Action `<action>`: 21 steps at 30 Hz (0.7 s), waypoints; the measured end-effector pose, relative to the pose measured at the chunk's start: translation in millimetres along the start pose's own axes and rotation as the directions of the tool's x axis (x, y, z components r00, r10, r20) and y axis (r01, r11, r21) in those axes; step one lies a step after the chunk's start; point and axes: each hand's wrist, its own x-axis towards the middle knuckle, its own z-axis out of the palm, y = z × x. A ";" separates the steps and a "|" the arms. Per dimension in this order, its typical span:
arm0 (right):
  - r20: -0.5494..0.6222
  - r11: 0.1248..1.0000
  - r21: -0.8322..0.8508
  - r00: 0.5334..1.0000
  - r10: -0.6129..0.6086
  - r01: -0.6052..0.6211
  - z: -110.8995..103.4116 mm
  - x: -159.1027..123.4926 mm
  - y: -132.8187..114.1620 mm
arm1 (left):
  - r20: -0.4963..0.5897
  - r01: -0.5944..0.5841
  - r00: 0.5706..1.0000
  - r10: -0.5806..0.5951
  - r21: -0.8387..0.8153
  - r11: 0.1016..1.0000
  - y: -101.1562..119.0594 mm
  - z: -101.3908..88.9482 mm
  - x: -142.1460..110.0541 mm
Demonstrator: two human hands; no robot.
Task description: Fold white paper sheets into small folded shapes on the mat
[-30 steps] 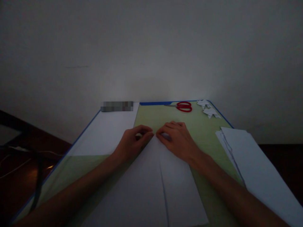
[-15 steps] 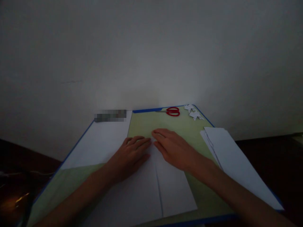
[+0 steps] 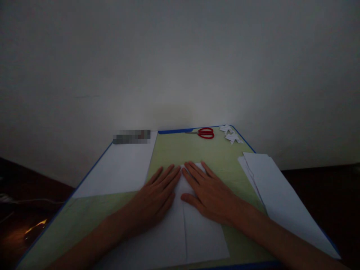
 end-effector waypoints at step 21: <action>0.036 0.999 0.036 0.999 -0.013 0.012 -1.0 -0.8 6.1 | 0.038 0.024 0.999 -0.021 -0.074 0.997 -2.1 4.9 4.3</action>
